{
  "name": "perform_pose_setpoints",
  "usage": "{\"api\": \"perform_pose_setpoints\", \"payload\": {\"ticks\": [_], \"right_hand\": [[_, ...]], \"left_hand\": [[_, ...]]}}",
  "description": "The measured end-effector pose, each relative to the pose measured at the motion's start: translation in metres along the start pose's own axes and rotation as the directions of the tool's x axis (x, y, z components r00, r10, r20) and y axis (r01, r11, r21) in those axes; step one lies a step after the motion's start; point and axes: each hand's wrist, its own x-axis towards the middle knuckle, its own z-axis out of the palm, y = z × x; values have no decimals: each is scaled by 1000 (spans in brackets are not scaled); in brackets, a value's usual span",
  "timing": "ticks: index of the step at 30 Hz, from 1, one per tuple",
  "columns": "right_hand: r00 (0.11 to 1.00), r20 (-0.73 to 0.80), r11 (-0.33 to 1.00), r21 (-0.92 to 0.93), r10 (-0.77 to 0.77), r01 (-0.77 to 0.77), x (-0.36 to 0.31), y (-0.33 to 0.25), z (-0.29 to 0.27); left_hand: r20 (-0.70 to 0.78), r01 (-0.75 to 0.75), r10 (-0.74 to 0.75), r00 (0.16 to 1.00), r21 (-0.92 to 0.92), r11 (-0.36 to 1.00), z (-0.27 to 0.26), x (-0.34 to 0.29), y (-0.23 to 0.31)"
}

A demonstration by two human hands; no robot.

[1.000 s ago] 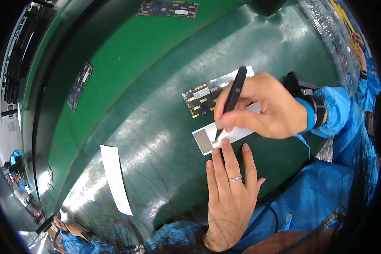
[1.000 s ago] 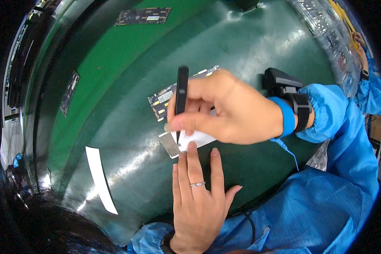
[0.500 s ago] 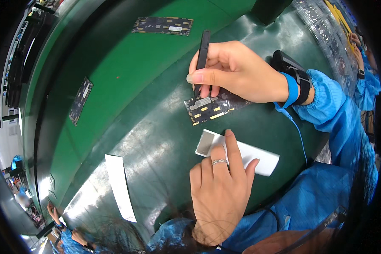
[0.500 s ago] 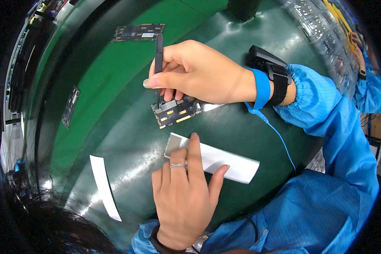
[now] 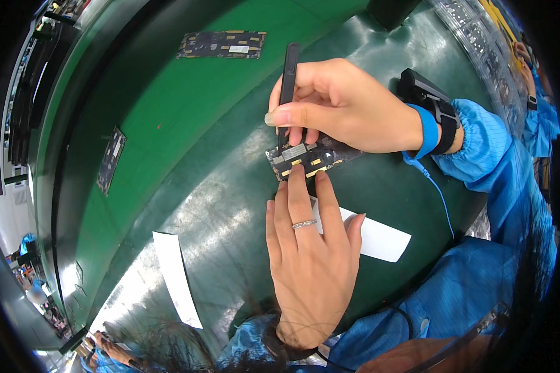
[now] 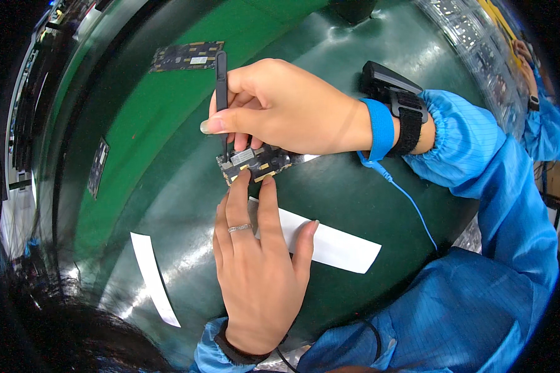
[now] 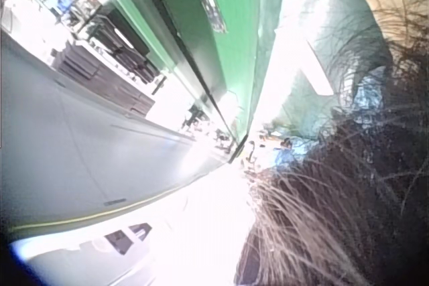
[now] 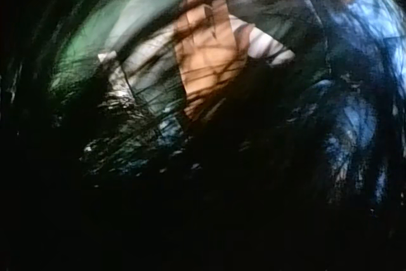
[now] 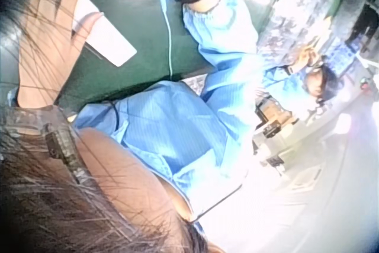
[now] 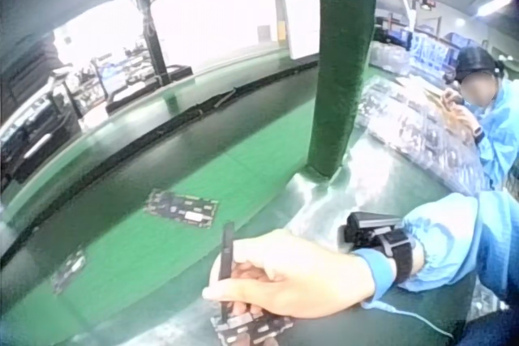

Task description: Manually applying a small component or sticker to a circuit board using a precision tool.

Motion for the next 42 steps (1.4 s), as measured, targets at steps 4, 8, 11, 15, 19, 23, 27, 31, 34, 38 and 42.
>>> {"api": "perform_pose_setpoints", "payload": {"ticks": [4,8,11,15,19,23,27,31,34,38,42], "right_hand": [[1000,-10,1000,-12,3,-3,1,4,-3],[1000,-11,999,-43,-28,28,2,1,-3],[1000,-6,998,-51,-29,29,4,3,-3],[1000,-7,997,-78,-23,23,5,5,-1],[1000,-13,998,-62,-4,3,4,9,-3],[997,-78,999,51,6,-2,-3,6,-7],[996,-80,999,45,31,-27,-21,8,-12],[994,-74,996,40,76,-74,-20,13,-15],[991,-123,998,37,-55,60,-20,22,-13],[993,-108,999,-16,-48,47,-19,18,-16],[993,-103,998,-26,-58,56,-19,17,-17]], "left_hand": [[18,-2,2,1000,5,1000,2,3,0],[-34,-27,24,999,-68,997,1,3,-2],[-63,-5,1,998,-74,997,4,7,-4],[-107,-2,-5,994,-64,998,11,7,-7],[-100,-9,1,995,-79,997,16,9,-9],[-48,-13,8,999,-94,995,17,8,-3],[0,-56,56,998,-104,993,18,2,13],[6,-34,35,999,-64,997,25,12,16],[27,-14,16,1000,-66,998,29,14,18],[41,-14,17,999,-68,998,31,15,20],[44,-11,14,999,-57,998,30,16,21]]}}
